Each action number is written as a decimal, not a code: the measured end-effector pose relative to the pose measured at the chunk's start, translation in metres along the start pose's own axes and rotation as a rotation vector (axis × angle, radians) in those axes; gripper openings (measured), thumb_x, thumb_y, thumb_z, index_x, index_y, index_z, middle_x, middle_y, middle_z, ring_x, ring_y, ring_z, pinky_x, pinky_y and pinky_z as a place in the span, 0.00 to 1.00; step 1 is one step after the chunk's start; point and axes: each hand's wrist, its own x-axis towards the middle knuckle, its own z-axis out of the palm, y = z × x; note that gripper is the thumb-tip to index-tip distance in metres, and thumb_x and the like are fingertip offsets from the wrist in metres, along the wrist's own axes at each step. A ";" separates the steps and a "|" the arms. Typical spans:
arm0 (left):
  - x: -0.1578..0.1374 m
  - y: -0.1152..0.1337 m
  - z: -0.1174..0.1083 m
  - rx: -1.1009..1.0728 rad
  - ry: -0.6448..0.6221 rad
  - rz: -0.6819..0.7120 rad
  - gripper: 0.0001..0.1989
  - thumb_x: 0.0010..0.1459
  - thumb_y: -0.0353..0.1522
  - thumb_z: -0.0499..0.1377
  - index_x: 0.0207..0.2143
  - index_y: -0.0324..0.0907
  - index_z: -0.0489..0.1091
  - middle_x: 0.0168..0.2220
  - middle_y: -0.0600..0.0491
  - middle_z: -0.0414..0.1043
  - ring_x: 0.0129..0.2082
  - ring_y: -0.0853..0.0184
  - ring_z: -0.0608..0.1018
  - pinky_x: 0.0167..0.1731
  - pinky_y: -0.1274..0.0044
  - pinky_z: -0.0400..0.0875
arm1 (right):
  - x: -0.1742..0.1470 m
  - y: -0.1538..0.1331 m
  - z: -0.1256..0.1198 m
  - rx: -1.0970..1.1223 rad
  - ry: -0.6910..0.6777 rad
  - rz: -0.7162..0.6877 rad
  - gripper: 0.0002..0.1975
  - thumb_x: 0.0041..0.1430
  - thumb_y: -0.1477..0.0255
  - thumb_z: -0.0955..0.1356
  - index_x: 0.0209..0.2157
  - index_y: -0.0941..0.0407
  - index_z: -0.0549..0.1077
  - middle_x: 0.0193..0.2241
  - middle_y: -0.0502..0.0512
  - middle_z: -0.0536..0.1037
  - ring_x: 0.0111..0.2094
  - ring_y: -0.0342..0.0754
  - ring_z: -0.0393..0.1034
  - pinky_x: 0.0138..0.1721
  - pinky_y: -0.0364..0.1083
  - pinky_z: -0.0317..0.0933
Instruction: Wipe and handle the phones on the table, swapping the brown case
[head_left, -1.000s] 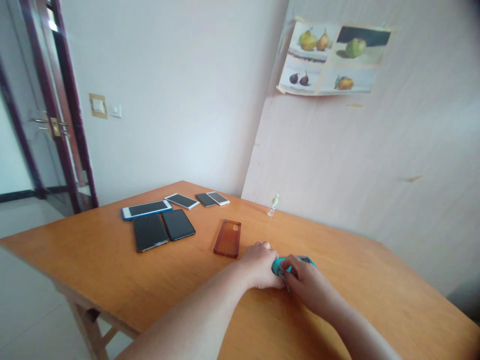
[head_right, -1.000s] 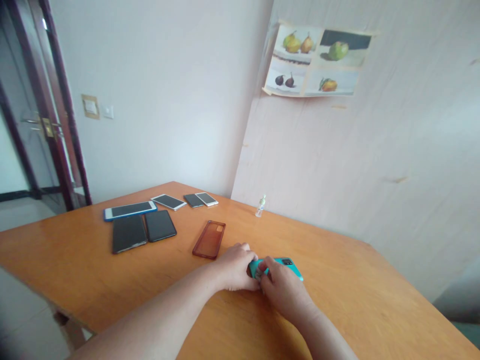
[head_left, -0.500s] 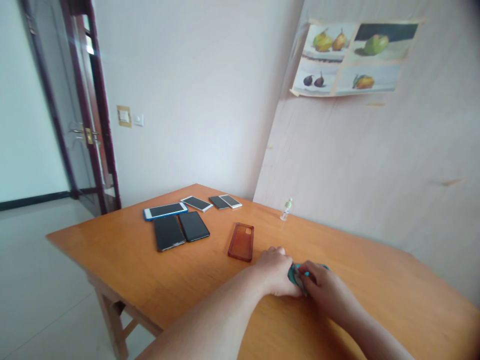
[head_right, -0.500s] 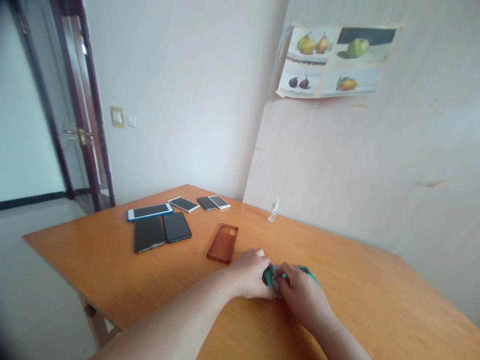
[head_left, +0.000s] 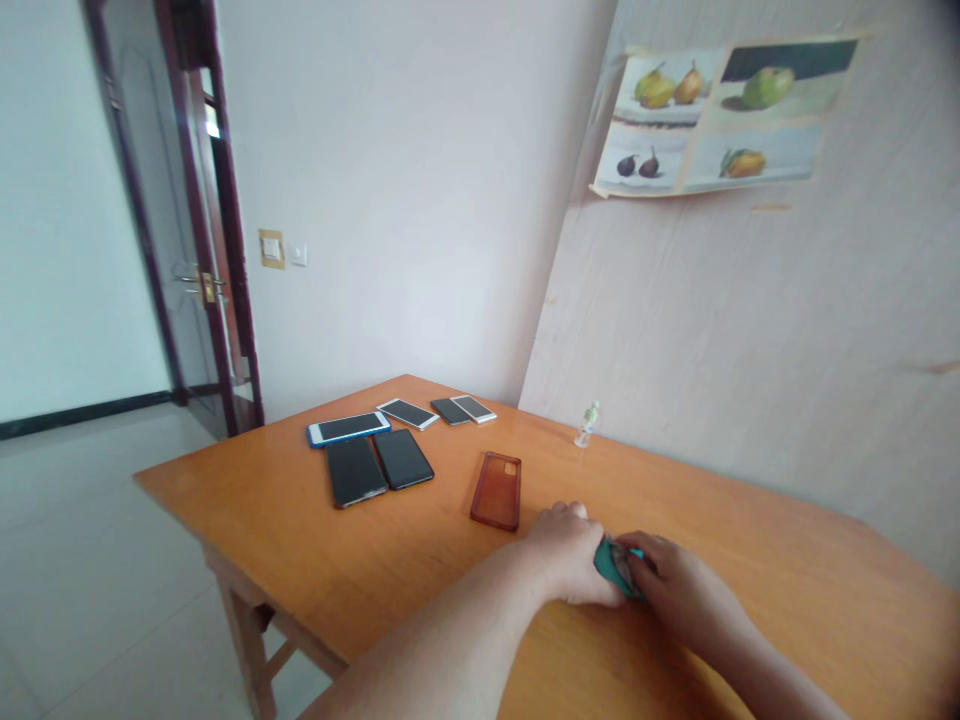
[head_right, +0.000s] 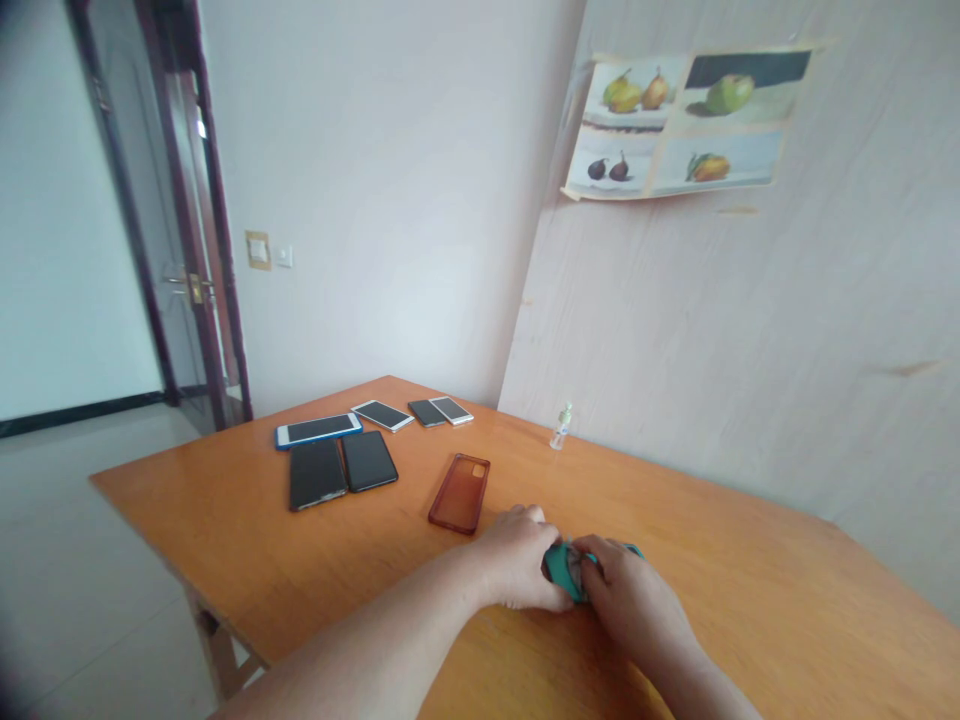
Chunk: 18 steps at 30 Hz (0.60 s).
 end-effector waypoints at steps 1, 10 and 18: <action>0.000 0.000 0.000 0.000 0.001 0.001 0.30 0.40 0.56 0.62 0.39 0.46 0.74 0.40 0.46 0.71 0.42 0.53 0.74 0.40 0.67 0.71 | 0.001 0.007 -0.004 -0.033 0.025 0.062 0.14 0.59 0.67 0.60 0.39 0.49 0.76 0.37 0.54 0.80 0.39 0.52 0.73 0.38 0.45 0.60; 0.000 -0.001 -0.001 -0.024 0.030 0.003 0.27 0.39 0.52 0.64 0.38 0.46 0.74 0.40 0.47 0.71 0.41 0.54 0.74 0.39 0.69 0.71 | -0.004 0.016 -0.017 -0.109 0.081 0.204 0.14 0.59 0.70 0.61 0.39 0.50 0.78 0.37 0.56 0.80 0.39 0.51 0.73 0.38 0.45 0.59; 0.000 -0.003 0.003 -0.065 0.062 0.020 0.28 0.40 0.51 0.65 0.41 0.47 0.73 0.41 0.48 0.70 0.43 0.54 0.74 0.40 0.70 0.70 | -0.001 0.020 -0.028 -0.161 0.094 0.346 0.14 0.58 0.71 0.61 0.37 0.52 0.78 0.35 0.55 0.80 0.38 0.51 0.72 0.35 0.44 0.57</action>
